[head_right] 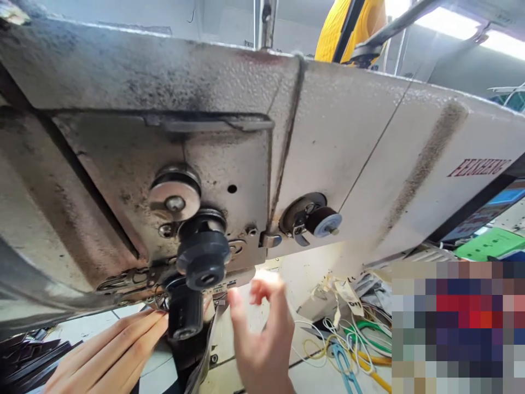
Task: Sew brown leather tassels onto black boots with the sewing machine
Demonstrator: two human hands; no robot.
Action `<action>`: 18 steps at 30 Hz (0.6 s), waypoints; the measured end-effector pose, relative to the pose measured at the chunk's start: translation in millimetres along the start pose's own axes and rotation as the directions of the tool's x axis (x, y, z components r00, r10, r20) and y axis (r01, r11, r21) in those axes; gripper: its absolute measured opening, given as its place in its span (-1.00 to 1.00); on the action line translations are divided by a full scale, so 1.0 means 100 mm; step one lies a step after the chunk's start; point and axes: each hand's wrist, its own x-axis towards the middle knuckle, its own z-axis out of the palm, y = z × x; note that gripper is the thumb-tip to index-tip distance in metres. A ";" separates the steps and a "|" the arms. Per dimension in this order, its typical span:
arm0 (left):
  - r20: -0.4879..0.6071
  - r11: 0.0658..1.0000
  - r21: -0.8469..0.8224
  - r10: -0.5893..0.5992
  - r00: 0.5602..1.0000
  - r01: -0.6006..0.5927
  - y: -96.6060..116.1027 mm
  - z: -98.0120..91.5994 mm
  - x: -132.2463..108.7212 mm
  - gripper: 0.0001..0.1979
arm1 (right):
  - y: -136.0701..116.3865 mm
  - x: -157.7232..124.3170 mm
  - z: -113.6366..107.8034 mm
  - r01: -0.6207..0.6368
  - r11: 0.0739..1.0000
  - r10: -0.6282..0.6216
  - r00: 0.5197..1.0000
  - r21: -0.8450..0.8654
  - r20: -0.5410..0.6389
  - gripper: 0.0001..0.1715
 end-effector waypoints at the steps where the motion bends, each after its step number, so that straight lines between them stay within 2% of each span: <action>1: 0.037 0.999 -0.014 0.030 0.999 -0.029 -0.04 -0.02 0.00 -0.70 | 0.00 0.05 -0.05 -0.094 0.993 0.094 0.996 0.073 0.007 -0.75; 3: 0.101 0.998 -0.017 0.066 0.993 -0.064 -0.11 -0.07 0.00 -0.70 | -0.01 0.11 -0.13 -0.226 0.949 0.214 0.974 0.220 0.075 -0.59; 5: 0.147 0.995 -0.002 0.100 0.984 -0.101 -0.15 -0.11 -0.01 -0.67 | -0.04 0.12 -0.16 -0.214 0.937 0.190 0.975 0.276 0.112 -0.54; 7: 0.170 0.993 0.003 0.118 0.978 -0.120 -0.16 -0.13 -0.02 -0.66 | -0.09 0.10 -0.13 -0.111 0.963 0.068 0.982 0.244 0.178 -0.70; 8: 0.172 0.992 -0.001 0.122 0.977 -0.124 -0.16 -0.13 -0.02 -0.67 | -0.11 0.10 -0.10 -0.013 0.977 -0.037 0.973 0.213 0.228 -0.77; 10: 0.143 0.993 0.002 0.117 0.983 -0.119 -0.16 -0.10 -0.03 -0.68 | -0.15 0.10 -0.03 0.213 0.965 -0.251 0.915 0.151 0.316 -0.72; 11: 0.127 0.994 0.005 0.109 0.986 -0.111 -0.17 -0.09 -0.03 -0.68 | -0.17 0.11 0.00 0.291 0.950 -0.313 0.889 0.115 0.336 -0.67; 13: 0.119 0.993 -0.002 0.122 0.985 -0.122 -0.20 -0.06 -0.06 -0.66 | -0.18 0.13 0.04 0.363 0.931 -0.353 0.875 0.035 0.332 -0.63; 16: 0.166 0.992 -0.022 0.126 0.978 -0.124 -0.26 -0.02 -0.14 -0.65 | -0.17 0.14 0.07 0.364 0.931 -0.333 0.875 -0.023 0.352 -0.63; 18: 0.146 0.994 -0.026 0.107 0.983 -0.104 -0.28 0.01 -0.22 -0.65 | -0.14 0.13 0.08 0.368 0.930 -0.339 0.874 -0.018 0.348 -0.62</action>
